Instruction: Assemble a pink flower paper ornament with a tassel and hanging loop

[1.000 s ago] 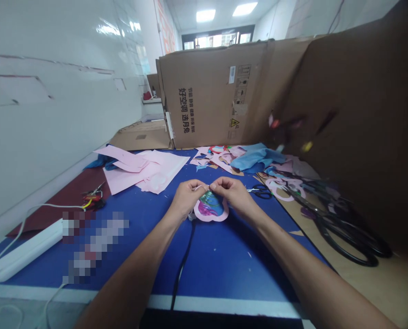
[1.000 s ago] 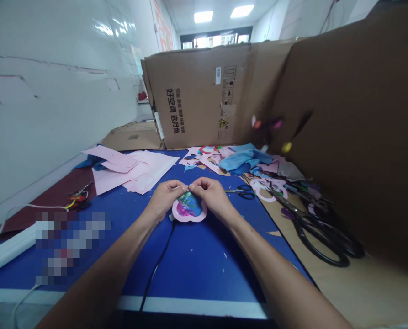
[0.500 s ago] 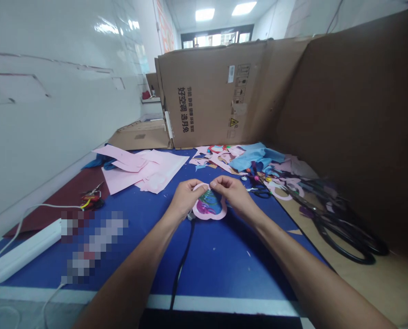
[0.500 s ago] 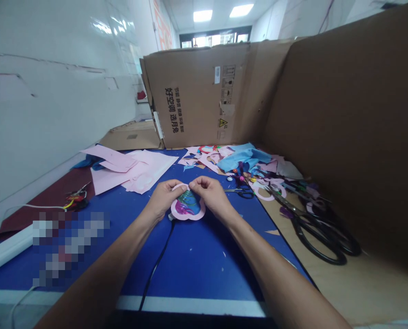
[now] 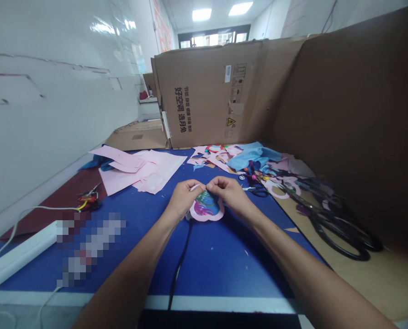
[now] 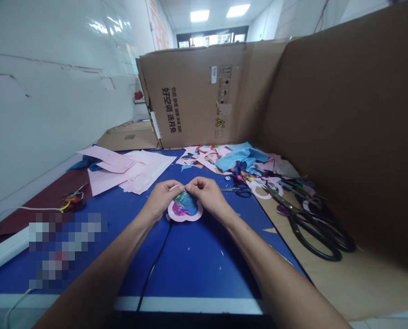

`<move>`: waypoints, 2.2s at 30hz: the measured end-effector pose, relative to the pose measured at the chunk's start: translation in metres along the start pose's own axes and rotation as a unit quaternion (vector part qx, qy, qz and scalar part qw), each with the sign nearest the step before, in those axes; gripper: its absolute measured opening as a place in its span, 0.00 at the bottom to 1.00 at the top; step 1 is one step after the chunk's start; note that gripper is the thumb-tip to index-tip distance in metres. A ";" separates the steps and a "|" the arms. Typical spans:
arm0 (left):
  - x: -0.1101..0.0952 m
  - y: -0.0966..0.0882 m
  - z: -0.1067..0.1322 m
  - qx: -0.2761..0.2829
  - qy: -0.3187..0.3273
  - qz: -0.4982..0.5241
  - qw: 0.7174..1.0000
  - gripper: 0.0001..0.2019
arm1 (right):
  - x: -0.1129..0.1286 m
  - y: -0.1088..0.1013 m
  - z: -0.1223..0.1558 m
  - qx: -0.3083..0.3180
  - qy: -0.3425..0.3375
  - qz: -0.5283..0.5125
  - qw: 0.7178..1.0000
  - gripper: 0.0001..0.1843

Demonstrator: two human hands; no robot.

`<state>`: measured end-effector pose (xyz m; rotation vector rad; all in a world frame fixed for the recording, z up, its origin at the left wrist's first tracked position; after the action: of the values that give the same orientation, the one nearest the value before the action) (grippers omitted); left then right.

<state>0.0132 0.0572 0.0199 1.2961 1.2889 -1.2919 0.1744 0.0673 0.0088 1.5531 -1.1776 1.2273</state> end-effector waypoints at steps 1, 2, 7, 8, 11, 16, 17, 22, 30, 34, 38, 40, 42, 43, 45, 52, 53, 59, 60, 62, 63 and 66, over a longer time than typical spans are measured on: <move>0.000 0.000 0.000 -0.002 0.002 0.001 1.000 0.13 | 0.001 0.000 0.000 -0.003 0.000 -0.002 1.000 0.28; 0.000 0.000 0.000 -0.006 0.004 0.003 1.000 0.13 | 0.001 0.000 0.000 -0.006 0.000 -0.004 1.000 0.28; 0.001 0.000 -0.001 -0.008 -0.001 0.012 1.000 0.14 | 0.001 0.001 0.000 -0.009 0.000 -0.008 1.000 0.28; 0.001 0.001 -0.001 -0.004 -0.003 0.009 1.000 0.14 | 0.000 0.001 0.000 -0.009 0.001 -0.007 1.000 0.28; 0.001 0.001 0.000 -0.001 -0.004 0.001 1.000 0.13 | -0.002 0.001 -0.001 -0.011 0.004 -0.003 1.000 0.27; 0.001 -0.001 -0.001 -0.013 -0.009 0.012 1.000 0.12 | -0.004 0.001 -0.002 -0.018 0.000 -0.002 1.000 0.26; 0.001 -0.001 -0.001 -0.013 -0.009 0.012 1.000 0.11 | -0.004 0.001 -0.002 -0.018 -0.004 0.002 1.000 0.26; 0.000 0.001 0.001 -0.007 -0.004 -0.003 1.000 0.10 | -0.003 -0.002 -0.003 -0.014 -0.011 0.026 1.000 0.26; 0.002 0.000 -0.001 -0.008 0.003 -0.010 1.000 0.11 | -0.003 0.001 -0.002 -0.007 -0.003 0.013 1.000 0.27; 0.001 -0.003 -0.001 -0.023 0.003 0.008 1.000 0.12 | -0.005 0.001 -0.001 -0.015 0.006 0.013 1.000 0.26; 0.002 -0.003 -0.001 -0.017 0.000 0.000 1.000 0.13 | -0.004 0.003 -0.002 0.001 0.001 0.015 1.000 0.25; 0.003 -0.003 -0.001 -0.017 0.000 -0.001 1.000 0.12 | -0.005 0.003 -0.002 0.006 0.001 0.015 1.000 0.25; 0.004 -0.003 -0.002 -0.021 -0.002 0.002 1.000 0.12 | -0.006 0.003 -0.002 0.004 0.003 0.012 1.000 0.25; 0.004 -0.003 -0.002 -0.022 -0.004 0.006 1.000 0.12 | -0.007 0.003 -0.002 0.002 0.004 0.009 1.000 0.26; 0.005 -0.003 -0.001 -0.016 -0.009 0.011 1.000 0.13 | -0.008 0.002 -0.002 -0.001 0.003 0.006 1.000 0.26; 0.004 -0.003 -0.001 -0.017 -0.006 0.009 1.000 0.14 | -0.007 0.001 -0.002 -0.004 -0.007 0.014 1.000 0.28; 0.004 -0.002 -0.001 -0.015 -0.008 0.011 1.000 0.14 | -0.006 0.000 -0.002 -0.008 -0.009 0.016 1.000 0.28; 0.006 -0.003 0.000 -0.017 -0.015 0.015 1.000 0.15 | -0.007 0.000 -0.003 -0.007 -0.012 0.014 1.000 0.28; 0.007 -0.003 0.000 -0.017 -0.018 0.016 1.000 0.16 | -0.006 -0.001 -0.003 -0.011 -0.015 0.017 1.000 0.28; 0.008 -0.003 0.000 -0.016 -0.025 0.018 0.999 0.18 | -0.005 -0.004 -0.003 -0.028 -0.023 0.025 0.999 0.28; 0.008 -0.003 0.000 -0.016 -0.027 0.019 0.999 0.19 | -0.005 -0.005 -0.003 -0.036 -0.025 0.029 0.999 0.28; 0.009 -0.003 -0.001 -0.019 -0.029 0.019 0.999 0.21 | -0.006 -0.004 -0.003 -0.030 -0.014 0.022 0.999 0.28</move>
<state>0.0093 0.0592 0.0117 1.2430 1.2367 -1.2638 0.1775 0.0725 0.0035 1.5114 -1.2631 1.1906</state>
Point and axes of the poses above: each hand's wrist, its own z-axis away from the middle knuckle, its own y-axis out of the palm, x = y × z, the point moved 7 cm from there along -z, towards the middle knuckle, and after that the axes turned 2 degrees about -y, right-handed, at the moved point
